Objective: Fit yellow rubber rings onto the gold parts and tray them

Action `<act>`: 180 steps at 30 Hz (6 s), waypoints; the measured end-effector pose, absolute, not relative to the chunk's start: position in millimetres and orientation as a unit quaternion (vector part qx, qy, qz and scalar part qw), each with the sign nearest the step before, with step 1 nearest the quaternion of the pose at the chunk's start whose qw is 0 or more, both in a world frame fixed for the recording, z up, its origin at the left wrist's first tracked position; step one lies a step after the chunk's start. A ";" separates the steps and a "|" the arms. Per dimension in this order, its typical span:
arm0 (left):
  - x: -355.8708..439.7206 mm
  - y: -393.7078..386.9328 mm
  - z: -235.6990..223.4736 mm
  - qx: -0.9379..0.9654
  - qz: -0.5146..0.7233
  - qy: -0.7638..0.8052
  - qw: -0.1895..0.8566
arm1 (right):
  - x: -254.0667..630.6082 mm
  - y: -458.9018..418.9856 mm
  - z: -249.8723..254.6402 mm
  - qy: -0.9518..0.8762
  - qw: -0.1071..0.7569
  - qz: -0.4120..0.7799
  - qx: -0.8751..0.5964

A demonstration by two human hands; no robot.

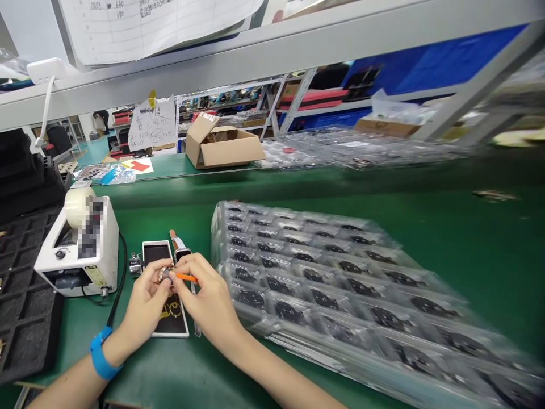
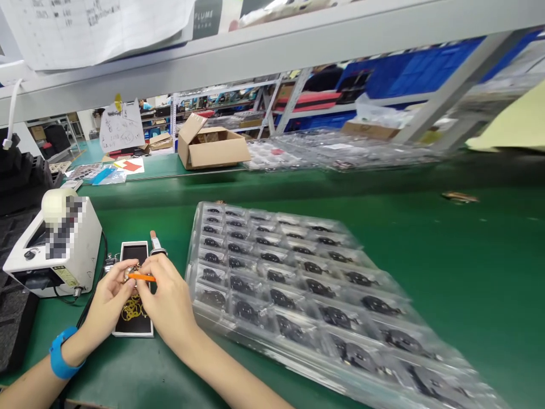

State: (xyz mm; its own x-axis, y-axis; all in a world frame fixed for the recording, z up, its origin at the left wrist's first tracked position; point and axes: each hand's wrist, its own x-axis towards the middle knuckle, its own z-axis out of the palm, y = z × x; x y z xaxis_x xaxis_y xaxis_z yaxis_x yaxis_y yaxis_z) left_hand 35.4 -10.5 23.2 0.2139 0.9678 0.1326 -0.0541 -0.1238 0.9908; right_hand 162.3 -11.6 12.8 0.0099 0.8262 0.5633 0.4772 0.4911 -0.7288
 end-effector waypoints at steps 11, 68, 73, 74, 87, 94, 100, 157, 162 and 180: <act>32.8 -10.0 12.6 0.533 0.508 0.377 0.562 | 161.0 -7.9 19.3 -0.717 0.507 0.177 -0.445; 31.6 -21.7 20.6 0.605 0.477 0.442 0.460 | 165.6 -11.6 8.7 -0.774 0.494 -0.167 -0.360; 30.3 -21.4 18.7 0.615 0.477 0.441 0.447 | 163.8 -10.4 8.1 -0.773 0.490 -0.174 -0.363; 30.2 -21.5 17.8 0.616 0.478 0.441 0.444 | 164.4 -9.6 8.4 -0.775 0.489 -0.181 -0.356; 32.4 -24.7 20.0 0.619 0.495 0.428 0.434 | 164.7 -10.8 8.3 -0.759 0.520 -0.215 -0.328; 32.0 -25.4 18.9 0.619 0.497 0.420 0.440 | 165.4 -11.9 8.8 -0.753 0.527 -0.207 -0.336; 29.5 -20.3 18.1 0.595 0.487 0.427 0.476 | 165.8 -12.4 8.7 -0.762 0.522 -0.181 -0.338; 15.8 -2.1 13.3 0.763 0.450 0.425 0.189 | 162.8 -15.2 14.0 -0.476 0.468 0.633 -0.392; 12.3 0.1 -2.8 0.853 0.383 0.354 -0.027 | 164.1 -13.7 16.7 -0.404 0.462 0.710 -0.346; 12.6 -7.2 1.9 0.813 0.380 0.417 0.143 | 165.6 -7.7 7.0 -0.510 0.475 0.623 -0.356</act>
State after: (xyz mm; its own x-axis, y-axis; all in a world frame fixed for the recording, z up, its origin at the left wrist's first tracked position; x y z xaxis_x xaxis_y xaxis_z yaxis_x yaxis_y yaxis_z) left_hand 12.6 -7.2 1.9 0.3638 0.7870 0.4983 0.5692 -0.6113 0.5498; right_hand 165.6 -7.7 7.0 -0.2965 0.9541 0.0409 -0.2289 -0.0294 -0.9730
